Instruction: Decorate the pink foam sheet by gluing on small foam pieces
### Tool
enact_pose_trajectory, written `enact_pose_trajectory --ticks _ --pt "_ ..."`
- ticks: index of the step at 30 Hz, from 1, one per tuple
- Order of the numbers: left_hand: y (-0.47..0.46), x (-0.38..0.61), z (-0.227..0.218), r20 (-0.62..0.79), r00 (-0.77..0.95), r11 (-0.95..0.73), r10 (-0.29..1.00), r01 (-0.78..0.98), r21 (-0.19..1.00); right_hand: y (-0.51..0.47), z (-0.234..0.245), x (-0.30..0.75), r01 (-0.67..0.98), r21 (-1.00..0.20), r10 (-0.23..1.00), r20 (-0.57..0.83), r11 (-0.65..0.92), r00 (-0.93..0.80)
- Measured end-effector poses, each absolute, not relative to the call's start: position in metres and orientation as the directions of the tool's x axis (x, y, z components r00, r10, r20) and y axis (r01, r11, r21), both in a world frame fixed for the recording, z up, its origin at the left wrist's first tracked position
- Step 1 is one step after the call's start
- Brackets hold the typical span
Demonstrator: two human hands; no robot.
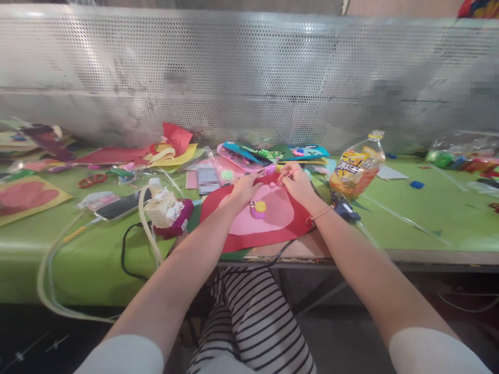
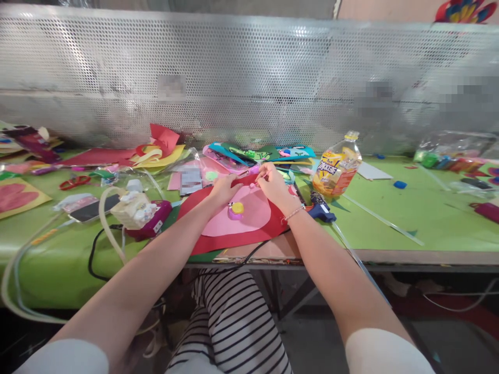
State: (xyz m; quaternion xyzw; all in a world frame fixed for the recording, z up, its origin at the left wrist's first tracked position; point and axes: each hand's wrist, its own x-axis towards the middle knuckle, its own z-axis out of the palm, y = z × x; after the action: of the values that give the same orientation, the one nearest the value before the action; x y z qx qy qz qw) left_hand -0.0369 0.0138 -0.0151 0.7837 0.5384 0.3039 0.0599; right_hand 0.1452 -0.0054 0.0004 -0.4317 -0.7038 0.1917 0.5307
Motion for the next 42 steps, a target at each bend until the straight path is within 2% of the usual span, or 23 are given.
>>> enact_pose_trajectory --ticks 5,26,35,42 --pt "0.0147 -0.0367 -0.0163 0.429 0.241 -0.430 0.871 0.797 0.425 -0.0069 0.0017 0.1463 0.477 -0.686 0.807 0.585 0.549 -0.088" --pt "0.0131 -0.0367 -0.0148 0.428 0.245 -0.431 0.870 0.799 0.419 -0.0086 0.0019 0.1465 0.532 -0.631 0.788 0.604 0.564 -0.119" --pt "0.0093 -0.0358 -0.0110 0.404 0.237 -0.410 0.884 0.808 0.423 -0.0053 0.0005 0.1501 0.423 -0.690 0.778 0.625 0.587 -0.061" --pt "0.0091 -0.0359 -0.0122 0.410 0.232 -0.409 0.882 0.809 0.422 -0.0091 0.0041 0.1519 0.462 -0.634 0.758 0.637 0.620 -0.142"
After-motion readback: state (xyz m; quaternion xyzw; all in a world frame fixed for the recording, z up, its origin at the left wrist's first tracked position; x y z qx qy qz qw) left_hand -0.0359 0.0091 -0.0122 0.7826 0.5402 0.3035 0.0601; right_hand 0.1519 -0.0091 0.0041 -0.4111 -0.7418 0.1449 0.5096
